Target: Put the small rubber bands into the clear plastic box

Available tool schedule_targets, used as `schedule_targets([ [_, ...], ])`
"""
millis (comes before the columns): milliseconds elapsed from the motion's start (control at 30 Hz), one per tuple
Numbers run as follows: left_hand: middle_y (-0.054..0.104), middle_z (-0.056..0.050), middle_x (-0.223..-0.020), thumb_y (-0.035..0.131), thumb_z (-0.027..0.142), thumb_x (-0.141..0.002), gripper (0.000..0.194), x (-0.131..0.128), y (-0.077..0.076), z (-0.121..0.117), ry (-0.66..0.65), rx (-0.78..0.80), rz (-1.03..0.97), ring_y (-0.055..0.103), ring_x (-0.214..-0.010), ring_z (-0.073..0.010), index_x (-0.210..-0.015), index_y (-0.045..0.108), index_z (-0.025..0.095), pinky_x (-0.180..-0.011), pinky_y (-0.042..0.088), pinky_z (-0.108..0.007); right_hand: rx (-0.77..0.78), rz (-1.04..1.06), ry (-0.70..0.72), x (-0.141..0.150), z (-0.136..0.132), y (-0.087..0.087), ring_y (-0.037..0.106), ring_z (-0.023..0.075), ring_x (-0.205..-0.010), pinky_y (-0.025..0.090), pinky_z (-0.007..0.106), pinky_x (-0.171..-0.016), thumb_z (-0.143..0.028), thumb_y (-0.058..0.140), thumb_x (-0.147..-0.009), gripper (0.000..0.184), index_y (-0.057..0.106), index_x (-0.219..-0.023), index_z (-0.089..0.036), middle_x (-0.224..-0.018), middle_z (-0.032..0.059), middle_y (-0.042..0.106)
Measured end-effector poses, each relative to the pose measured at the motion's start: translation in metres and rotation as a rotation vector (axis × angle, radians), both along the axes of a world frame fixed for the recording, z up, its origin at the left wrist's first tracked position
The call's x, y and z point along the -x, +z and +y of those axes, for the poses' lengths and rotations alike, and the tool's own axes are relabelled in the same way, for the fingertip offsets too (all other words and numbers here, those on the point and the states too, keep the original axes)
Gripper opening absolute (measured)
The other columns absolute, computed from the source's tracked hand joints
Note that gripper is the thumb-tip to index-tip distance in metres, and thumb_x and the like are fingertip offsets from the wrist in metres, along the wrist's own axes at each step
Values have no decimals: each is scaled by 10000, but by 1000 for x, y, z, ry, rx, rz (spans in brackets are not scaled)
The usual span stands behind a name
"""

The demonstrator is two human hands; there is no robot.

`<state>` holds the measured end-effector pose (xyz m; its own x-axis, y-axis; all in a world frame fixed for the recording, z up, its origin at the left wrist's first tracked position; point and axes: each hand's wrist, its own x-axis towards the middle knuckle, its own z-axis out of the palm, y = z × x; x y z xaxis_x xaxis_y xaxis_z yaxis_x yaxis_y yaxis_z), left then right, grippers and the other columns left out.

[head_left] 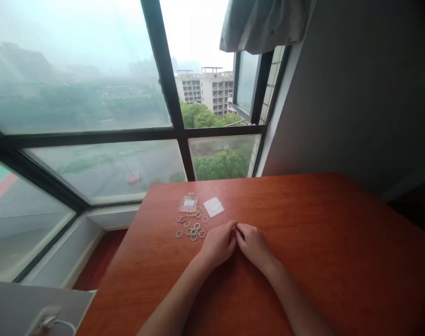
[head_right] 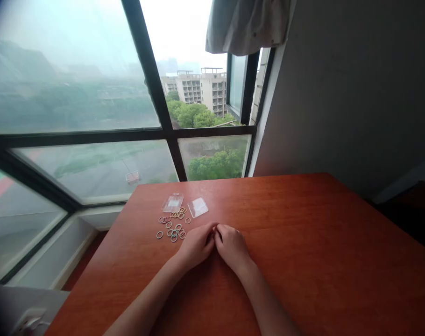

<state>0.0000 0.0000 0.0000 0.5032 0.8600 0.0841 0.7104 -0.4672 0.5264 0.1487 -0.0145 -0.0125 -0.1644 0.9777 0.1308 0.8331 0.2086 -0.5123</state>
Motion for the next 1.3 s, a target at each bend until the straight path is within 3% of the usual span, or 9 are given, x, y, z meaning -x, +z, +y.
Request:
schedule_targets([
  [1300,701,-57,-988,448,169,-854,320,1,0,0,-17,-5,-25,656,-879,-215,-1147,570,217,-728,456,-285,8,-3,-4,0,0,1,637,172,-782,353,243,-661,-195,435,-941,221,631,-838,-206,-866,45,710],
])
